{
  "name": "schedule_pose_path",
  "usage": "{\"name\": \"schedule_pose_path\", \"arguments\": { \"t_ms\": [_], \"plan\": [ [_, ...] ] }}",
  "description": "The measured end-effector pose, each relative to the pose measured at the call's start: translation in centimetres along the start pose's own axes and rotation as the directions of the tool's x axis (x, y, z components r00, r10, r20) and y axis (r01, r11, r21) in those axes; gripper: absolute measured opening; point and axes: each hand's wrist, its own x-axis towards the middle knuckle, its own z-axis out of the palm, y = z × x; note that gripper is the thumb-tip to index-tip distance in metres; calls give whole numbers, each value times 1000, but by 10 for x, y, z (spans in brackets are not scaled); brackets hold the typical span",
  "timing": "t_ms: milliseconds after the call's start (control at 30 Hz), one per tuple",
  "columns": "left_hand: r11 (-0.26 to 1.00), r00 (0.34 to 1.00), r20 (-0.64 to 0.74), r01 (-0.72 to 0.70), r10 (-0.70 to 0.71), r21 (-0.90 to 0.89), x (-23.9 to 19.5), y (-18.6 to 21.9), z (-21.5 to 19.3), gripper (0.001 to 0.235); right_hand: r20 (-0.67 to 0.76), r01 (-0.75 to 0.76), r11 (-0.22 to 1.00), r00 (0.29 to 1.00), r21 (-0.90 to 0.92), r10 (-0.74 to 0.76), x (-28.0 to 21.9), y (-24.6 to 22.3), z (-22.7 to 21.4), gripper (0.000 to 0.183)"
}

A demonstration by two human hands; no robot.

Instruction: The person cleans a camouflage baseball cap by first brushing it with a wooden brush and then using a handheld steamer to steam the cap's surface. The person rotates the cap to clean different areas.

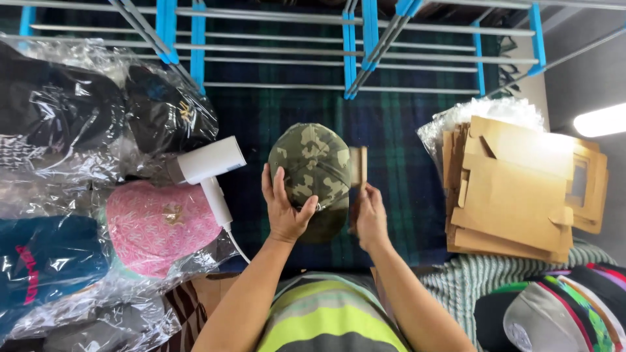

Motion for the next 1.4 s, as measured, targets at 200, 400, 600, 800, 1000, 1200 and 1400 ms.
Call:
{"name": "schedule_pose_path", "arguments": {
  "t_ms": [200, 400, 600, 800, 1000, 1200, 1400],
  "plan": [
    [1000, 1000, -14, -5, 6, 27, -10, -17, 11, 91, -20, 32, 999, 999, -26, -32, -23, 13, -9, 40],
    [965, 980, -25, -192, 200, 176, 0, -9, -8, 73, -49, 98, 969, 993, -227, -112, -3, 2, -17, 36],
    [941, 983, 121, 166, -135, -296, 28, 98, -34, 66, -15, 715, 690, 693, -111, -720, -50, -11, 14, 28],
    [525, 638, 384, 769, -667, -365, 84, 54, -54, 63, 219, 891, 441, 455, -113, -863, -50, -52, 22, 24],
    [964, 614, 762, -10, -203, 265, 159, 72, -60, 62, 106, 742, 628, 662, -235, -742, -1, -3, 17, 10],
    [912, 199, 929, -210, -313, 352, 240, 16, 39, 57, 82, 582, 798, 813, -157, -577, -2, -4, 29, 10],
    [831, 25, 843, -155, -538, 535, 242, -49, 33, 55, 201, 560, 800, 827, -217, -525, 13, -28, 20, 15]
  ]
}}
